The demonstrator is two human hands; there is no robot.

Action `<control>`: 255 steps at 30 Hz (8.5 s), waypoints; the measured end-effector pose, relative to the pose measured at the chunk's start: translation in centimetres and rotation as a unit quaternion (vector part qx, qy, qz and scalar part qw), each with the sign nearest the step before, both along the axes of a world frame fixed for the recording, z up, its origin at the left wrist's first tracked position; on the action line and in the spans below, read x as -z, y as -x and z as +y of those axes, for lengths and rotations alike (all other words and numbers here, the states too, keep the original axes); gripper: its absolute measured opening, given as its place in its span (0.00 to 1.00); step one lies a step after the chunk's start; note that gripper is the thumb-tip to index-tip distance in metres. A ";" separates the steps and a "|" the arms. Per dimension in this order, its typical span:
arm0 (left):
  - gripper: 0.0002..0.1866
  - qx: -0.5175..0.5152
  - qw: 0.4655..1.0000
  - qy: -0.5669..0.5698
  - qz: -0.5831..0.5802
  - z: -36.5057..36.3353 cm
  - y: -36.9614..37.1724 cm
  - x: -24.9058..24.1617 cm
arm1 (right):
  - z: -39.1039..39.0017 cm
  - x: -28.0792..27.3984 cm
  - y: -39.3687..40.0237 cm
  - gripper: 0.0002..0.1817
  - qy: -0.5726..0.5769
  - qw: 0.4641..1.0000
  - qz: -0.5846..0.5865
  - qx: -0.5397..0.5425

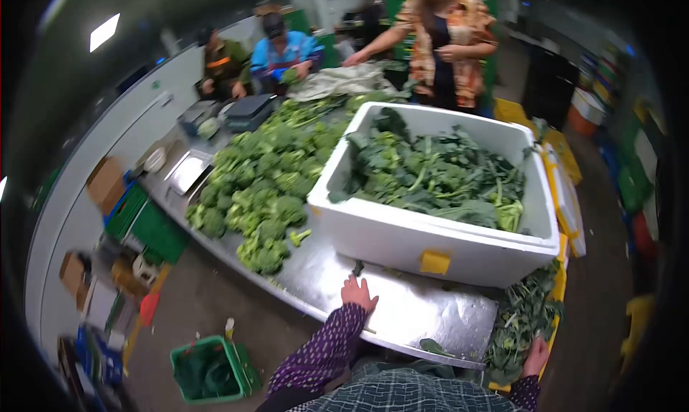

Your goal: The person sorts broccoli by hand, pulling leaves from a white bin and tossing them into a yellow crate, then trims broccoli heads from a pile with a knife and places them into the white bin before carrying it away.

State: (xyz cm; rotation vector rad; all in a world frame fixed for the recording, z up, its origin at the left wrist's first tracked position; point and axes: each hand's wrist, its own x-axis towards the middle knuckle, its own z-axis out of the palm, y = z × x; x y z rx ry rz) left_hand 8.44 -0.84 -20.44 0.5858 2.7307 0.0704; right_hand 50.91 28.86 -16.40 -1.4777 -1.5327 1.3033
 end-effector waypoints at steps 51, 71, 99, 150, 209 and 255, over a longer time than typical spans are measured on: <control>0.23 0.419 0.873 -0.092 0.232 17.9 25.7 -21.3 | 2.4 -16.3 28.5 0.22 -0.248 0.959 0.135 0.024; 0.36 0.475 0.836 -0.153 0.229 30.4 15.0 -18.1 | 2.1 -16.3 29.0 0.24 -0.335 0.931 0.141 0.018; 0.44 0.348 0.909 -0.192 0.127 30.7 15.3 -21.5 | 2.4 -17.1 29.7 0.22 -0.426 0.902 0.062 0.047; 0.32 0.383 0.638 -0.435 0.507 15.9 3.6 -16.4 | -6.5 4.2 5.3 0.14 0.221 0.610 0.698 0.302; 0.38 0.216 0.522 -0.404 -0.720 27.0 -18.3 -11.4 | -2.7 -4.1 -2.6 0.12 -0.263 0.830 -0.491 -0.017; 0.47 0.379 0.679 -0.465 -0.423 24.0 -16.5 -16.6 | 0.3 -15.6 0.7 0.18 -0.412 0.903 -0.119 -0.027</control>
